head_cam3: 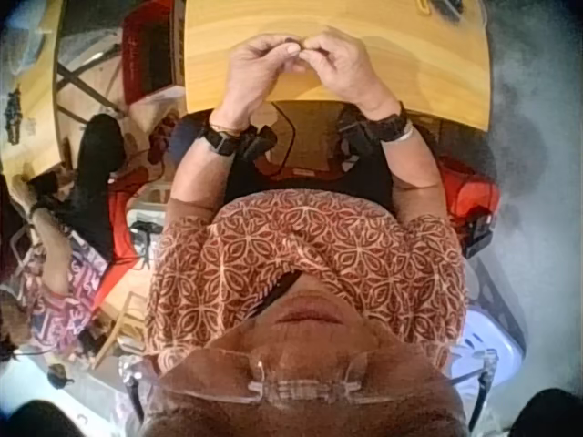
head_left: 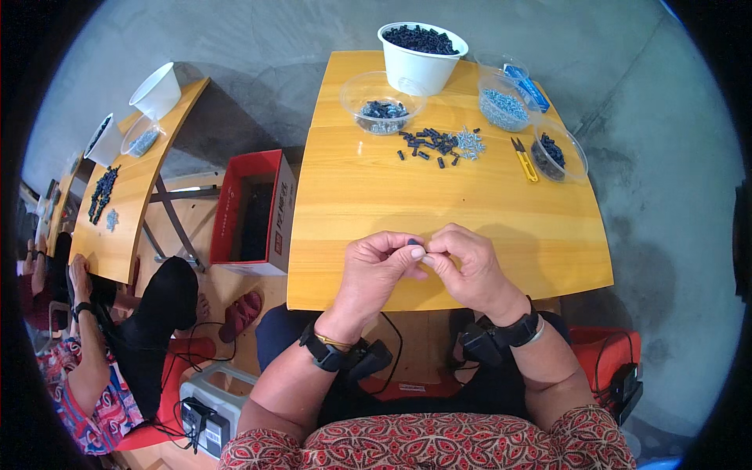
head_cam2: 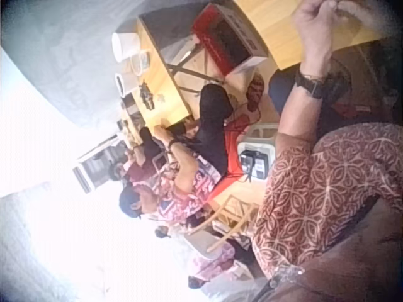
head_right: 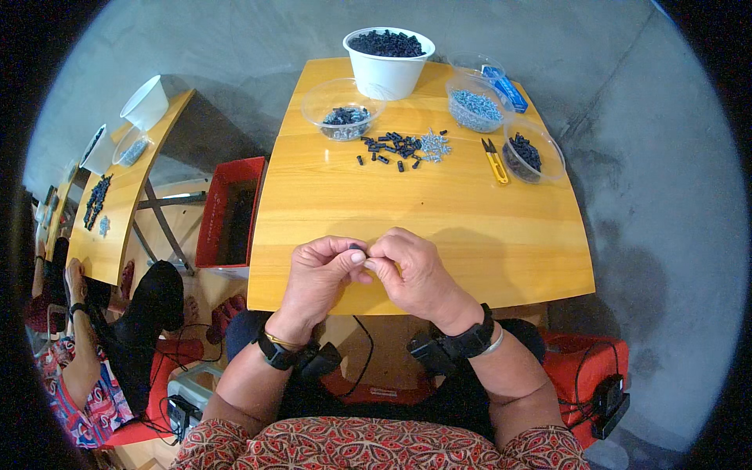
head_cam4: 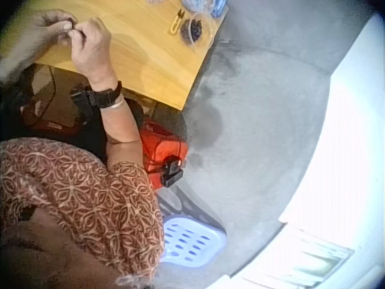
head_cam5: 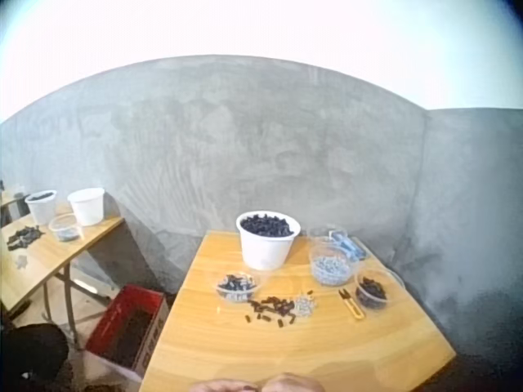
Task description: Assembling small black plastic components with yellow inserts at a workbench.
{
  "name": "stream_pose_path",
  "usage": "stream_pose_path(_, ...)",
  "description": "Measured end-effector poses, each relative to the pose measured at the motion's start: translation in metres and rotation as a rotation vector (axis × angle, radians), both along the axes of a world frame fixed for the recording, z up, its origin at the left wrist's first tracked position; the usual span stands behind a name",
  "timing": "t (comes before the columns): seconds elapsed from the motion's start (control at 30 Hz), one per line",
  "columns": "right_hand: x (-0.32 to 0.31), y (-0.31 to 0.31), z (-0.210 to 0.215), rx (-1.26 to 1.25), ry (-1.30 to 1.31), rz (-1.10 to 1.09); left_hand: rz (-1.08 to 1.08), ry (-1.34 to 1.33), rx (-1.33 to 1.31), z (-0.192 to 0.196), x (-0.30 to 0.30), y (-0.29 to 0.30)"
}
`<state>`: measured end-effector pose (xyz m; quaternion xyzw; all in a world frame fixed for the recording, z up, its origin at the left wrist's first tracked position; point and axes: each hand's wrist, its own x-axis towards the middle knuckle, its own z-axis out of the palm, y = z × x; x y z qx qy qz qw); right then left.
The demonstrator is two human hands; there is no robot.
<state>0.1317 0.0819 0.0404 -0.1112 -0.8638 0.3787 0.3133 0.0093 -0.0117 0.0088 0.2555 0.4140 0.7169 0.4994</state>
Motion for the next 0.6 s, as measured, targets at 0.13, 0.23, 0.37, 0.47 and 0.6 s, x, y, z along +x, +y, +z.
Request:
stream_pose_path(0.13,0.003,0.000,-0.010,0.116,-0.056,-0.064,0.182,0.516,0.006,-0.005,0.005,0.004)
stream_pose_path(0.23,0.008,0.004,-0.011,0.323,-0.127,-0.080,0.299,1.180,0.105,0.001,0.002,0.007)
stream_pose_path(0.37,0.016,0.005,-0.010,0.350,-0.199,-0.092,0.304,1.338,0.092,0.002,0.004,0.006)
stream_pose_path(0.47,0.005,0.002,-0.002,0.126,-0.093,-0.187,0.305,1.383,0.099,0.003,0.009,0.003)
stream_pose_path(0.6,-0.032,0.008,-0.019,0.006,0.126,-0.332,0.302,1.429,0.075,0.004,0.009,-0.002)
